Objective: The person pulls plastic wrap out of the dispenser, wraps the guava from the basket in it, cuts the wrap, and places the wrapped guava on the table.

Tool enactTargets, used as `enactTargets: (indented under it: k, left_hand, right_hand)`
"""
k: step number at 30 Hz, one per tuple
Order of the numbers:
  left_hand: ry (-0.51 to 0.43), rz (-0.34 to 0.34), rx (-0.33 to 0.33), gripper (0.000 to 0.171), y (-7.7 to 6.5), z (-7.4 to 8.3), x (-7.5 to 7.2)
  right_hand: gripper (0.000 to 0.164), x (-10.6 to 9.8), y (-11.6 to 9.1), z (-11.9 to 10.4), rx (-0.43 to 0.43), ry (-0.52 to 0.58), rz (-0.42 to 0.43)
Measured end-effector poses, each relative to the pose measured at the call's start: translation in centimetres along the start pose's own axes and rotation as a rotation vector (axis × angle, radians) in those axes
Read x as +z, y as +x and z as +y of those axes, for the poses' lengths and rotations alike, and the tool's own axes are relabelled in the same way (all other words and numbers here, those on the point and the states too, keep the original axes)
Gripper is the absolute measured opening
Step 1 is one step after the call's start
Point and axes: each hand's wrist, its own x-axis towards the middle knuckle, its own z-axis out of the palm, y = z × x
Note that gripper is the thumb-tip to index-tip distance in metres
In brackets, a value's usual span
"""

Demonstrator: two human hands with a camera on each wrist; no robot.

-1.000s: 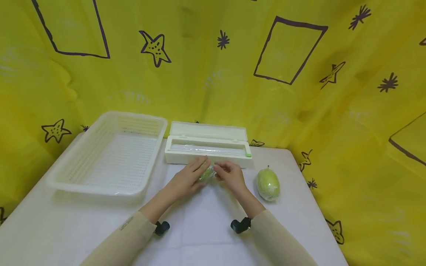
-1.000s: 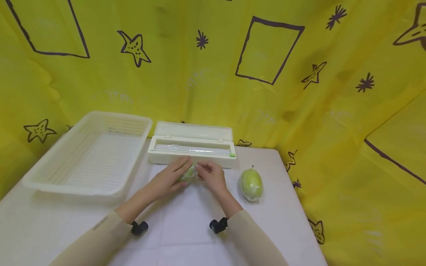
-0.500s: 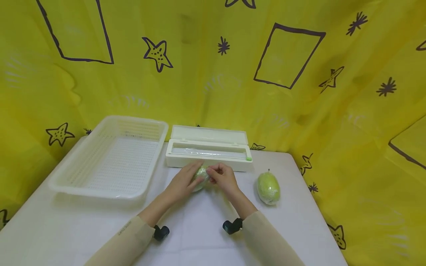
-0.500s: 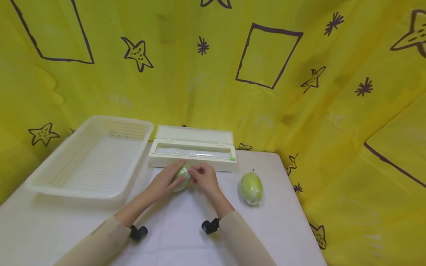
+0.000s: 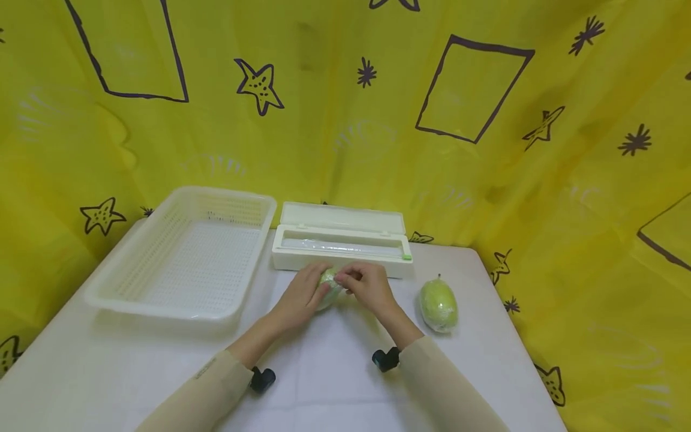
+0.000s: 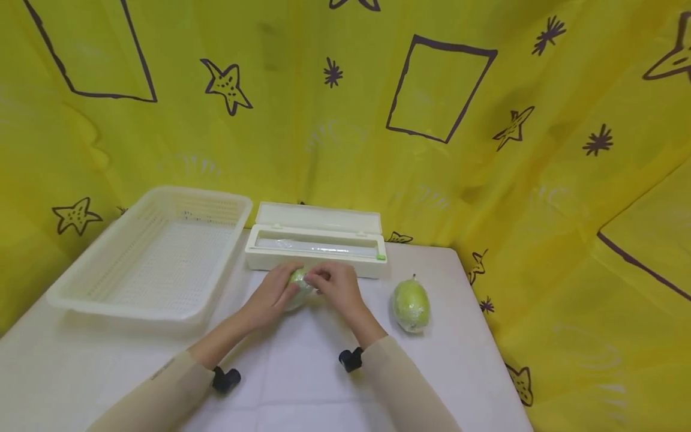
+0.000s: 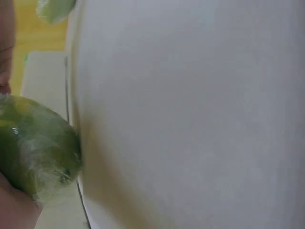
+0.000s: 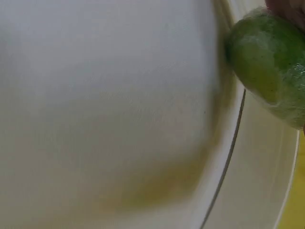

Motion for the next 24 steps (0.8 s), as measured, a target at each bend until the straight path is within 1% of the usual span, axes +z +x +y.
enactTargets:
  k: [2,5,6,8,10,12,14,15,17,20,21,23,24]
  left_hand:
    - [0.009,-0.009,-0.014,0.049,0.0,0.0,-0.1]
    - [0.010,-0.005,-0.010,0.046,0.0,-0.1,-0.4]
    - [0.003,-0.002,-0.001,0.043,0.0,-0.2,-0.5]
    - [-0.010,0.005,0.027,0.040,0.0,-0.3,-0.6]
    - [-0.022,-0.002,0.044,0.040,0.0,-0.5,-0.7]
    - [-0.046,-0.016,0.050,0.043,-0.1,-0.7,-0.9]
    - [-0.068,-0.031,0.048,0.045,0.0,-0.8,-1.1]
    - [-0.075,-0.038,0.046,0.046,0.0,-0.7,-1.2]
    - [-0.073,-0.059,0.053,0.048,0.0,-0.7,-1.1]
    - [-0.024,-0.096,0.058,0.050,0.0,-0.4,-0.8]
    - [-0.001,-0.095,0.065,0.051,-0.1,-0.3,-0.6]
    - [0.045,-0.099,0.061,0.053,-0.2,-0.2,-0.4]
    - [0.067,-0.095,0.066,0.052,-0.2,-0.1,-0.3]
  right_hand:
    - [0.010,-0.5,0.2,-0.3,-0.111,-0.124,-0.054]
    - [0.017,-1.0,0.4,-0.5,-0.228,-0.246,-0.111]
    - [0.020,-1.2,0.4,-0.6,-0.256,-0.261,-0.117]
    - [0.021,-1.3,0.5,-0.7,-0.276,-0.257,-0.119]
    - [0.015,-1.2,0.6,-0.6,-0.269,-0.243,-0.113]
    - [0.009,-1.1,0.9,-0.5,-0.224,-0.196,-0.124]
    - [0.007,-1.2,1.3,-0.4,-0.160,-0.143,-0.165]
    - [0.007,-1.3,1.6,-0.2,-0.131,-0.120,-0.195]
    - [0.008,-1.7,2.1,-0.1,-0.060,-0.064,-0.285]
    - [0.010,-2.6,2.8,0.2,0.060,0.041,-0.433]
    - [0.010,-2.7,2.9,0.3,0.112,0.089,-0.467]
    - [0.009,-2.8,3.0,0.5,0.223,0.183,-0.497]
    - [0.009,-2.8,3.0,0.6,0.263,0.222,-0.491]
